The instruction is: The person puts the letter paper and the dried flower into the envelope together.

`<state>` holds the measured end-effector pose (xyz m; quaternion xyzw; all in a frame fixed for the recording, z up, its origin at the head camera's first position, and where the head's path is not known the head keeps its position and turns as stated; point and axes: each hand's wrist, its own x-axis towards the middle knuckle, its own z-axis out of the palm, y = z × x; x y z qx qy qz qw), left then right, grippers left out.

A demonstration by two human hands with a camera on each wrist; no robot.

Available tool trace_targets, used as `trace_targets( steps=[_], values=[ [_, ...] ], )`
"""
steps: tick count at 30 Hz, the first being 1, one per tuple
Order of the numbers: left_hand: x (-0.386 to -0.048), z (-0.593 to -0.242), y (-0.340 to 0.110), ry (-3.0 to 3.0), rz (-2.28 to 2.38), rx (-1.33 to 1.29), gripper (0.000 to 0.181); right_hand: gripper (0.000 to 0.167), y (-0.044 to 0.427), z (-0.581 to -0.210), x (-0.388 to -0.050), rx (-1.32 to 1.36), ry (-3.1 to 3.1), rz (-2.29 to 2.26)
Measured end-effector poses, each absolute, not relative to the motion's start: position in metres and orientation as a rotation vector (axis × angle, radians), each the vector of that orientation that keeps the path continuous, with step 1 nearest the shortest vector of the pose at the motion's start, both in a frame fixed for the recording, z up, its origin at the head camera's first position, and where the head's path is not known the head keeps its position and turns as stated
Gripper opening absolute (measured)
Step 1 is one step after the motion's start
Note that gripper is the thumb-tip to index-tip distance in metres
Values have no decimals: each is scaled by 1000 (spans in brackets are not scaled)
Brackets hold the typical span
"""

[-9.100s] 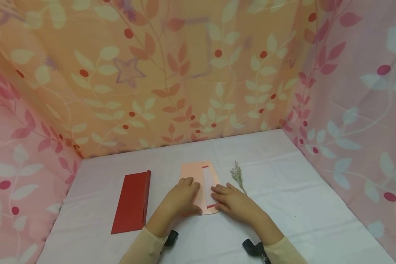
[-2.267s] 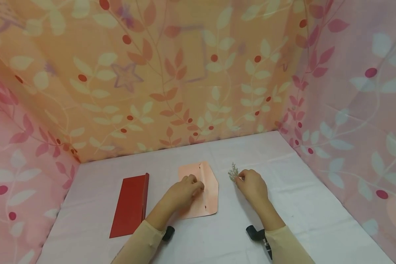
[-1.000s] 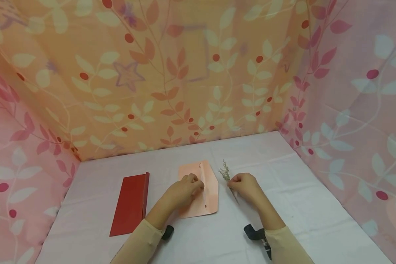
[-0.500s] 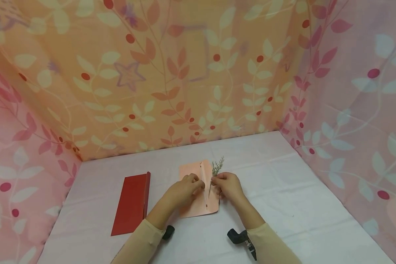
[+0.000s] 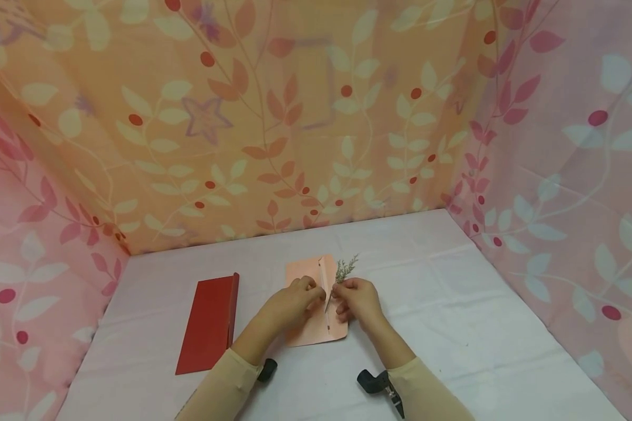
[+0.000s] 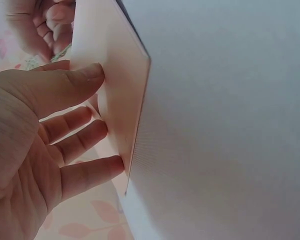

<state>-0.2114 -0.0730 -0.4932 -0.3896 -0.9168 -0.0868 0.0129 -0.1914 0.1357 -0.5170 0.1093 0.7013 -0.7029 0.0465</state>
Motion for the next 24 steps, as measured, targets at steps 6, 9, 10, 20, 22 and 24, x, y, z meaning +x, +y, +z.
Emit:
trace_targets(
  steps=[6,9,10,20,22,24],
  values=[
    [-210,-493,-74,-2858,-282,-1196,38,27,130,-520,-189,276,2228,-2008],
    [-209,-492,-73,-2857,-289,-1181,39,28,127,-521,-188,244,2303,-1927],
    [-208,-491,-73,-2857,-288,-1175,40,28,127,-522,-188,243,2326,-1904],
    [-209,-496,-72,-2832,-274,-1177,37,24,124,-524,-185,173,2569,-1671],
    [-209,-498,-72,-2824,-279,-1178,36,21,123,-524,-184,138,2617,-1617],
    [-210,-498,-73,-2817,-280,-1180,36,19,123,-522,-184,106,2650,-1569]
  ],
)
